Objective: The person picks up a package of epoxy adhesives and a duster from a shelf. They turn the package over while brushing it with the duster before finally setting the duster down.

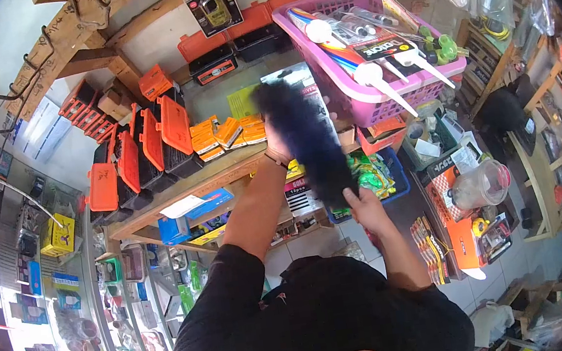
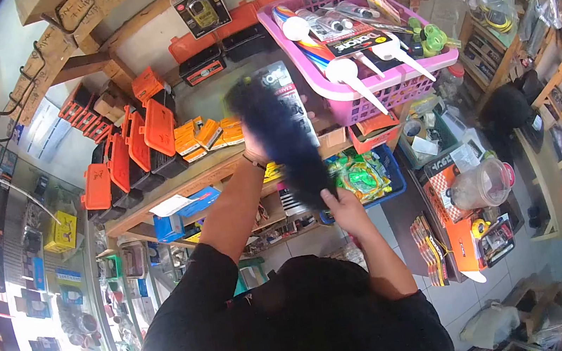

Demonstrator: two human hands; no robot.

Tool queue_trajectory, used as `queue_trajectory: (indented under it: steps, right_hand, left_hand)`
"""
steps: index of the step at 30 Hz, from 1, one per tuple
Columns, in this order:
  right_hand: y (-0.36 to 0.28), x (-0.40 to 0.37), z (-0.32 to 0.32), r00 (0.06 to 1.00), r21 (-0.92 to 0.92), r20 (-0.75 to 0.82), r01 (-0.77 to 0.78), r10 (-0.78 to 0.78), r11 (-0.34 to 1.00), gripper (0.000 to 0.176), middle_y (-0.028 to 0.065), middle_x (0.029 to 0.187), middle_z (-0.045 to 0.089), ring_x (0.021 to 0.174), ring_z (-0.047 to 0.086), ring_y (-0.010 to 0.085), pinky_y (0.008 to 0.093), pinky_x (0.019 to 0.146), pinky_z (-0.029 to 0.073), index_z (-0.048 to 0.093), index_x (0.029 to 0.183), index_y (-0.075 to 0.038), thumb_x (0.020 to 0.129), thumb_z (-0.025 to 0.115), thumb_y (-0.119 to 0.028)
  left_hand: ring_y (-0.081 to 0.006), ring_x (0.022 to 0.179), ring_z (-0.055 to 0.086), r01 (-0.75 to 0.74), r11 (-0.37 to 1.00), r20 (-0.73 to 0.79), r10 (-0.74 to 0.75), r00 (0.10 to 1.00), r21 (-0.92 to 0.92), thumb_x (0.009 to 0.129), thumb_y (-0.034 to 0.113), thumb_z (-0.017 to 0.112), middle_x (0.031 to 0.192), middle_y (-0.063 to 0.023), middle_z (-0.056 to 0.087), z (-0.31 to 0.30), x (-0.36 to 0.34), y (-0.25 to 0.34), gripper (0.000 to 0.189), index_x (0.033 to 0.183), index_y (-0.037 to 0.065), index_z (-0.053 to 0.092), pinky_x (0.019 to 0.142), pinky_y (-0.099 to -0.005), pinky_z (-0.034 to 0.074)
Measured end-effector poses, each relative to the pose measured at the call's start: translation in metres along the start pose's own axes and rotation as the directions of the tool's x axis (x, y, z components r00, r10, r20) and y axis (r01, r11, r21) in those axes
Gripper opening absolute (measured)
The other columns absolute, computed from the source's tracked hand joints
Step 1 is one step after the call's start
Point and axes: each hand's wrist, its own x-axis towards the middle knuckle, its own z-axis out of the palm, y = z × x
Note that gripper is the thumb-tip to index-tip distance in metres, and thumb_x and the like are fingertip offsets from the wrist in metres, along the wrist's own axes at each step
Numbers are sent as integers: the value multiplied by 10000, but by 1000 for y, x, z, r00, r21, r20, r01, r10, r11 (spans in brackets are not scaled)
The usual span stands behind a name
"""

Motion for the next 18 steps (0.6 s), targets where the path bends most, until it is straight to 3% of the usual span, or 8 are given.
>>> queue_trajectory:
  steps: [2,4,5,7,10,12,13,18]
  right_hand:
    - [5,2,-1,998,-39,-62,-4,1,999,332,22,622,528,542,461,109,280,505,373,568,851,12,894,510,-313]
    - [8,4,-1,993,-81,-122,-8,-2,997,326,15,626,529,542,461,112,280,509,374,571,857,9,897,507,-308]
    - [9,5,0,990,72,-137,-20,30,997,328,13,614,524,537,463,116,279,509,374,573,847,7,896,508,-311]
    - [9,4,3,987,225,-146,-29,63,974,331,12,602,518,531,466,121,279,509,373,574,836,5,895,509,-314]
    - [11,0,6,991,-7,-37,129,-129,992,336,4,562,493,518,465,122,278,501,366,565,847,7,896,507,-320]
    - [13,2,8,989,66,-149,23,-13,998,336,9,565,496,523,483,134,283,514,380,561,859,1,898,501,-327]
    - [8,0,10,983,207,-160,-54,89,977,338,11,573,496,530,472,129,293,516,379,568,850,2,899,499,-325]
    - [27,5,14,998,-40,-35,49,-50,998,323,-7,545,462,481,414,93,276,461,341,555,802,-24,901,497,-326]
  left_hand:
    - [-436,1125,440,-20,1000,110,18,994,17,810,635,363,1315,-204,380,-4,-3,-2,763,1336,84,315,866,-573,410]
    - [-419,1111,458,0,997,-30,-2,1000,-72,791,667,360,1290,-199,413,13,-1,-1,784,1324,93,339,888,-545,410]
    - [-406,1096,475,-101,995,-186,98,978,-5,804,660,348,1267,-184,445,-7,3,4,759,1313,96,359,894,-522,415]
    - [-433,1122,440,-92,996,-39,92,995,10,851,598,318,1296,-185,410,2,0,1,700,1321,79,338,881,-554,411]
    - [-451,1135,417,-31,999,13,30,999,30,813,647,345,1299,-209,391,8,-5,-2,766,1328,80,319,857,-599,402]
    - [-436,1111,447,-21,1000,27,21,999,10,819,650,325,1282,-198,417,12,-1,-1,763,1310,67,347,864,-570,416]
    - [-418,1087,475,-112,985,-162,91,983,-127,802,674,326,1258,-186,448,-1,3,6,786,1289,58,380,877,-546,418]
    - [-447,1065,479,-46,988,-99,60,993,146,792,656,376,1267,-195,441,4,-4,-3,785,1320,77,336,880,-556,404]
